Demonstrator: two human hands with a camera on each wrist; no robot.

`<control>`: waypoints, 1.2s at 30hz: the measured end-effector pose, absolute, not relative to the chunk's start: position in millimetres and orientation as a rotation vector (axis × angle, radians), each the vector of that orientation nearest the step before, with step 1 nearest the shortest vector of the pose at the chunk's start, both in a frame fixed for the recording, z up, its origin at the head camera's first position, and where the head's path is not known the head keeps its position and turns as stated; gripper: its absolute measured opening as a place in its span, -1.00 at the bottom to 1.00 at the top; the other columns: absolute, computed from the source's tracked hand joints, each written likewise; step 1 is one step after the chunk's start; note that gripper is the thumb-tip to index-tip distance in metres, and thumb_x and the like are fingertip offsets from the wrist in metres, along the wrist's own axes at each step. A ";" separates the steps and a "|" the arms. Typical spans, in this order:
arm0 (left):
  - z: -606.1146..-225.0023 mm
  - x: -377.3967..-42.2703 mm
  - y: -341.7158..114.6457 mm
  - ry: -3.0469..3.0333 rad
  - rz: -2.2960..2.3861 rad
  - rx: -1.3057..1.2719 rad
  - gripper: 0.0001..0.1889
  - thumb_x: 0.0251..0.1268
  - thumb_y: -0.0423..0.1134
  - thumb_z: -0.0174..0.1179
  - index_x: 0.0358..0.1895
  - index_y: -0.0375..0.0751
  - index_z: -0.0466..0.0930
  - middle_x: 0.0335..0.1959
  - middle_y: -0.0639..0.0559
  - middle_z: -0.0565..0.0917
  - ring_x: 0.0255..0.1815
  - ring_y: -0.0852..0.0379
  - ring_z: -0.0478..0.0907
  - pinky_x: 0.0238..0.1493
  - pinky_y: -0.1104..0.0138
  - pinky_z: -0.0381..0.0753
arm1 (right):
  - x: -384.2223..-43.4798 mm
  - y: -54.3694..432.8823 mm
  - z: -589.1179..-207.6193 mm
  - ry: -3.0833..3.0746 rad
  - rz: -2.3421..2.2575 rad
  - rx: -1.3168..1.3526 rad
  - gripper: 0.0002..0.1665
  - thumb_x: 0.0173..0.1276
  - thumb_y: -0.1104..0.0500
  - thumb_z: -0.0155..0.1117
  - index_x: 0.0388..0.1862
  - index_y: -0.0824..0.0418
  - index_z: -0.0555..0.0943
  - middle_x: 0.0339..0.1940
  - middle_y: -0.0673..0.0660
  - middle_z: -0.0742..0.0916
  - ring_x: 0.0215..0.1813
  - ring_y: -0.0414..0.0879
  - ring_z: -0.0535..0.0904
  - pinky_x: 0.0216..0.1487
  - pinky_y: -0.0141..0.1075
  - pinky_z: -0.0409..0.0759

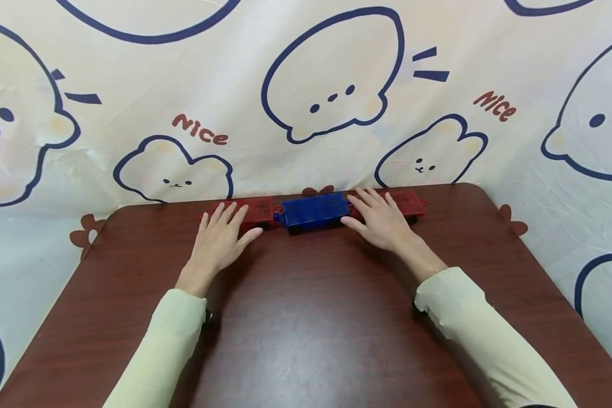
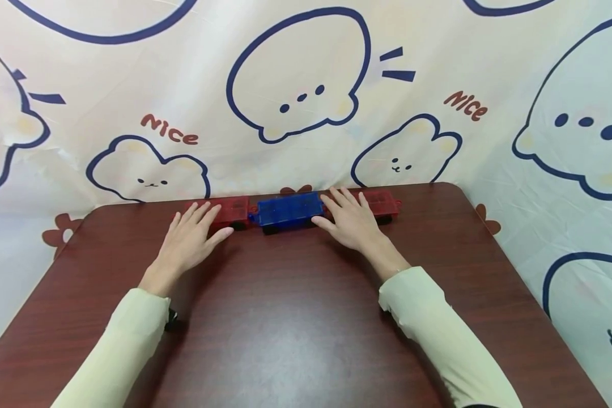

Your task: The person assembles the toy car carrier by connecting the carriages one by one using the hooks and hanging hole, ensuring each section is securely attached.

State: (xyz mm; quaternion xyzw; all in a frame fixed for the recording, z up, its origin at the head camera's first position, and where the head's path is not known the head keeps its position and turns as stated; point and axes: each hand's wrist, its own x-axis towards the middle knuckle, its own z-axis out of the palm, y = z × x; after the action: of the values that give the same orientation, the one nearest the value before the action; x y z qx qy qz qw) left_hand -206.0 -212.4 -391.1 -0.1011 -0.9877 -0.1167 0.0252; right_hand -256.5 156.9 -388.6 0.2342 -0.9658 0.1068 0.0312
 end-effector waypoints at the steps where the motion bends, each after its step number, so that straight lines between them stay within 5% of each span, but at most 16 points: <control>1: -391.4 -206.6 -212.7 -3.049 -0.359 -0.312 -0.10 0.46 0.42 -0.15 0.61 -0.18 0.13 0.59 -0.31 0.14 0.62 -0.32 -0.12 0.51 -0.27 -0.27 | -257.1 155.3 -388.6 -2.972 0.328 0.733 -0.12 0.54 -0.40 -0.09 0.60 0.11 0.28 0.63 0.23 0.25 0.65 0.17 0.00 0.55 0.24 -0.14; 27: -392.0 -221.5 -215.0 -3.032 -0.401 -0.344 -0.18 0.49 0.29 -0.01 0.58 -0.21 0.19 0.55 -0.35 0.19 0.60 -0.34 -0.06 0.50 -0.28 -0.22 | -268.3 115.3 -388.4 -2.931 0.374 0.893 -0.19 0.54 -0.30 0.03 0.58 0.12 0.31 0.57 0.21 0.36 0.60 0.15 0.15 0.54 0.20 0.01; 36: -391.2 -227.1 -215.6 -3.083 -0.362 -0.337 -0.17 0.49 0.29 -0.02 0.61 -0.18 0.13 0.60 -0.32 0.10 0.61 -0.36 -0.14 0.51 -0.26 -0.27 | -272.3 103.3 -391.7 -2.973 0.395 0.919 -0.16 0.54 -0.32 0.01 0.61 0.11 0.26 0.62 0.18 0.27 0.65 0.13 0.03 0.58 0.14 -0.09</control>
State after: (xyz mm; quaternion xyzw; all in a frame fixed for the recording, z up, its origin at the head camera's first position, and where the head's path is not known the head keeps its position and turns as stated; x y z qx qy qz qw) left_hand -227.1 -215.6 -391.2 -0.1079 -0.9873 -0.1160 0.0095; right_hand -272.3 103.3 -391.7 0.2931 -0.9477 0.1260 0.0023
